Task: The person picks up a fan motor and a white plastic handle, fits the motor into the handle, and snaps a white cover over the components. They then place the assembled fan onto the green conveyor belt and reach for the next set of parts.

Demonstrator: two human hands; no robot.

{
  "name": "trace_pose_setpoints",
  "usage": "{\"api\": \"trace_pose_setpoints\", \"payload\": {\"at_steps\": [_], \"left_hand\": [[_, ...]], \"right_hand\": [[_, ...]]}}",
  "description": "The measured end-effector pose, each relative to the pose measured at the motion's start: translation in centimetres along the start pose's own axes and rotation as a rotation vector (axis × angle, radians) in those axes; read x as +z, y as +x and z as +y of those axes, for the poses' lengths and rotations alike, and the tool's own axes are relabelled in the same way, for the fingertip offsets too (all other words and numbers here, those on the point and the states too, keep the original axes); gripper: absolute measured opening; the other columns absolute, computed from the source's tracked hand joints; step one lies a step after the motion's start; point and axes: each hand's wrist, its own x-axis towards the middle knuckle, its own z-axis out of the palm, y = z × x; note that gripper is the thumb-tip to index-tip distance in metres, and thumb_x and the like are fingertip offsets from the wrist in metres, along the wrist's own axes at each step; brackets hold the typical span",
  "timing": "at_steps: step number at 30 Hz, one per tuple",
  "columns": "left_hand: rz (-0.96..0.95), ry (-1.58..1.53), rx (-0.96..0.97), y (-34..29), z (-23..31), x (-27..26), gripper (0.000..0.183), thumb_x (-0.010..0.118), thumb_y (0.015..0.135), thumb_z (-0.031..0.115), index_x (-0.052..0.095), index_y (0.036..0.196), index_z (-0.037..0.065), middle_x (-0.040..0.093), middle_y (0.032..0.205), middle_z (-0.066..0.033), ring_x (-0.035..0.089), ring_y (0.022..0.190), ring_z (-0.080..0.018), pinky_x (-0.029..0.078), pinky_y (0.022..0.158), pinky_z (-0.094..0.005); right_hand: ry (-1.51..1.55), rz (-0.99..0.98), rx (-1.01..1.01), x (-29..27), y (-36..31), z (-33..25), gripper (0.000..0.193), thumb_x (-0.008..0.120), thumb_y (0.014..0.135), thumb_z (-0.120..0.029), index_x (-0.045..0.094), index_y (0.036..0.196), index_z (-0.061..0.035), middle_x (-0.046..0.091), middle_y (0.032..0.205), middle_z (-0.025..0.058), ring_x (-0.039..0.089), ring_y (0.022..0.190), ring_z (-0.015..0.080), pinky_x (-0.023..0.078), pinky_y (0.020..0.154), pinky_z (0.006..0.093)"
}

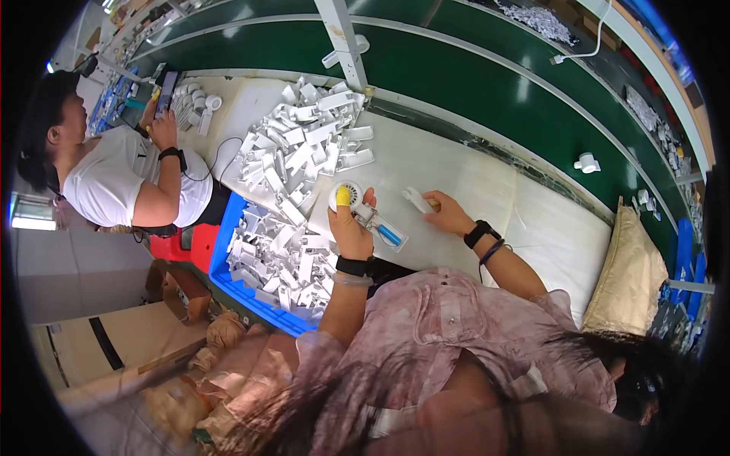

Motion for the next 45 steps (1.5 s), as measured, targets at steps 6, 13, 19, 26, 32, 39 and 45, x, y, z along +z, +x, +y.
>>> {"api": "trace_pose_setpoints", "payload": {"at_steps": [6,13,19,26,32,39,45], "left_hand": [[-0.035,0.021,0.025,-0.4,-2.1,3.0,0.029,0.052,0.093,0.019,0.041,0.114,0.004,0.054,0.106,-0.0144,0.065,0.091,-0.0318,0.055,0.074,-0.0389],[-0.131,0.102,0.018,-1.4,-4.4,7.0,0.031,0.051,0.094,0.025,0.044,0.117,0.005,0.054,0.110,-0.0111,0.063,0.097,-0.0306,0.052,0.079,-0.0407],[-0.185,0.076,0.001,-1.6,-5.6,8.2,0.027,0.048,0.095,0.020,0.043,0.117,0.006,0.054,0.111,-0.0105,0.062,0.097,-0.0321,0.051,0.083,-0.0416],[-0.216,0.062,-0.007,-1.7,-6.2,8.6,0.027,0.053,0.093,0.015,0.043,0.116,0.005,0.054,0.110,-0.0108,0.062,0.095,-0.0291,0.051,0.084,-0.0414],[-0.371,0.157,0.058,-2.3,-5.9,9.3,0.049,0.058,0.087,0.001,0.033,0.128,0.007,0.052,0.114,-0.0110,0.060,0.100,-0.0249,0.048,0.091,-0.0381],[-0.497,0.216,0.068,-1.9,-6.0,8.8,0.079,0.056,0.084,-0.008,0.009,0.143,0.011,0.047,0.122,-0.0131,0.058,0.106,-0.0235,0.046,0.092,-0.0336],[-0.385,0.157,0.032,-1.4,-6.3,9.4,0.055,0.052,0.084,-0.009,0.027,0.131,0.006,0.051,0.114,-0.0137,0.058,0.101,-0.0228,0.046,0.093,-0.0357]], "right_hand": [[-0.120,0.103,-0.507,-0.4,-9.2,-8.1,0.056,0.073,0.076,-0.012,0.053,0.128,-0.0092,0.052,0.099,0.0066,0.049,0.091,0.0179,0.042,0.081,0.0280],[-0.185,0.327,-0.570,-0.1,-11.0,-7.4,0.056,0.074,0.076,-0.013,0.053,0.127,-0.0074,0.050,0.103,0.0094,0.050,0.091,0.0203,0.043,0.080,0.0294],[-0.205,0.336,-0.549,-0.9,-11.2,-7.0,0.056,0.075,0.076,-0.019,0.053,0.125,-0.0036,0.049,0.106,0.0157,0.049,0.095,0.0290,0.042,0.083,0.0337],[-0.276,0.390,-0.612,-1.6,-10.3,-6.3,0.060,0.077,0.073,-0.015,0.052,0.127,-0.0047,0.049,0.101,0.0109,0.050,0.091,0.0225,0.044,0.078,0.0301],[-0.217,0.364,-0.529,-1.9,-10.3,-6.2,0.060,0.077,0.073,-0.017,0.052,0.127,-0.0049,0.048,0.102,0.0139,0.048,0.095,0.0278,0.042,0.081,0.0327],[-0.163,0.331,-0.496,-2.1,-10.4,-6.3,0.060,0.075,0.076,-0.017,0.050,0.129,-0.0062,0.049,0.107,0.0108,0.050,0.098,0.0235,0.043,0.082,0.0308],[0.850,-0.149,0.013,-3.6,-8.5,-4.2,0.044,0.050,0.096,-0.032,0.045,0.126,-0.0007,0.059,0.110,0.0116,0.062,0.099,0.0217,0.051,0.083,0.0326]]}}
